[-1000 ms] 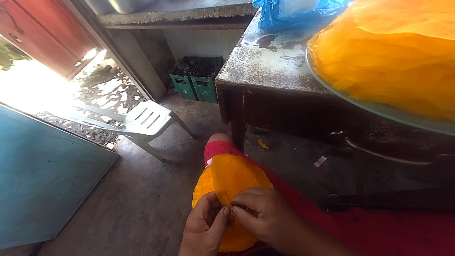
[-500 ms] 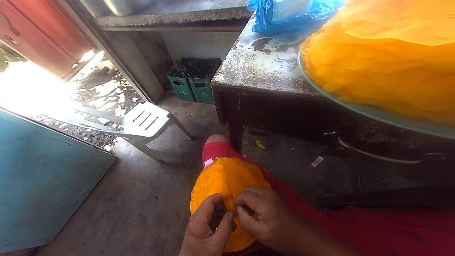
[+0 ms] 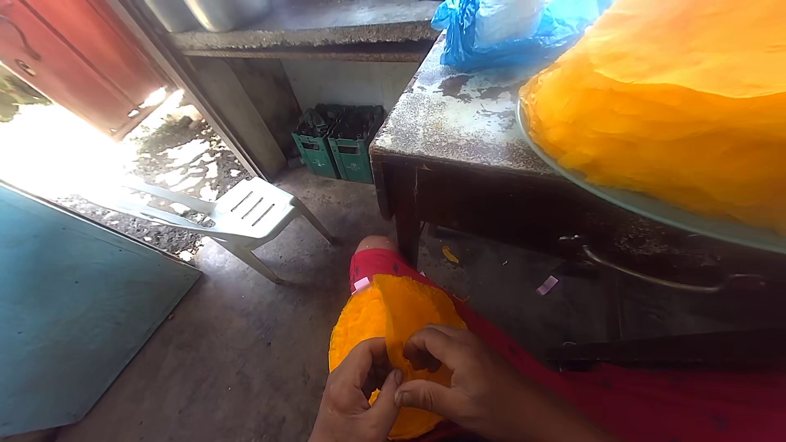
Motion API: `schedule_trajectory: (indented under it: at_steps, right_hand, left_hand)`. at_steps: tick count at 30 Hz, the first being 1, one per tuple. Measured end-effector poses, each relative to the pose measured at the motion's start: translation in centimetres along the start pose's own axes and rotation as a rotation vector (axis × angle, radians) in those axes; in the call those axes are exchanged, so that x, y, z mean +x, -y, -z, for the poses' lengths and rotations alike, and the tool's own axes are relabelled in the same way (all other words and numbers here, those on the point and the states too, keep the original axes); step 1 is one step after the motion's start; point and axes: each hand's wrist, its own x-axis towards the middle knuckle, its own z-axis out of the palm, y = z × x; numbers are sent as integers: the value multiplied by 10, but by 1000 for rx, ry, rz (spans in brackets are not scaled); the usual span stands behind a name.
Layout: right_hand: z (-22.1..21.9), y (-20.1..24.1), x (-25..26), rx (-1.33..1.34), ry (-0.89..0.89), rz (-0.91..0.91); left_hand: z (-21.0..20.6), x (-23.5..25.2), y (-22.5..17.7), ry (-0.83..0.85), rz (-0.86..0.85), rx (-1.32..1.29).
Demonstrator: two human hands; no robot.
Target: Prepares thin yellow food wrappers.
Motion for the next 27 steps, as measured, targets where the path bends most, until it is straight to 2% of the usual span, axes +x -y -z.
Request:
schedule_trajectory:
  at_steps: [4, 12, 18, 22, 27]
  right_hand:
    - [2, -3, 3, -35, -35, 76]
    - [-3, -10, 0, -295, -179, 227]
    - [-5, -2, 2, -221, -165, 249]
    - [-6, -3, 2, -241, -261, 204]
    - [-4, -6, 0, -161, -374, 55]
  left_hand:
    - [-1, 0, -3, 24, 25, -3]
    - [5, -1, -5, 68, 109, 112]
    - [0, 2, -8, 52, 67, 148]
    - [4, 6, -5, 63, -54, 422]
    - [8, 4, -3, 16, -57, 422]
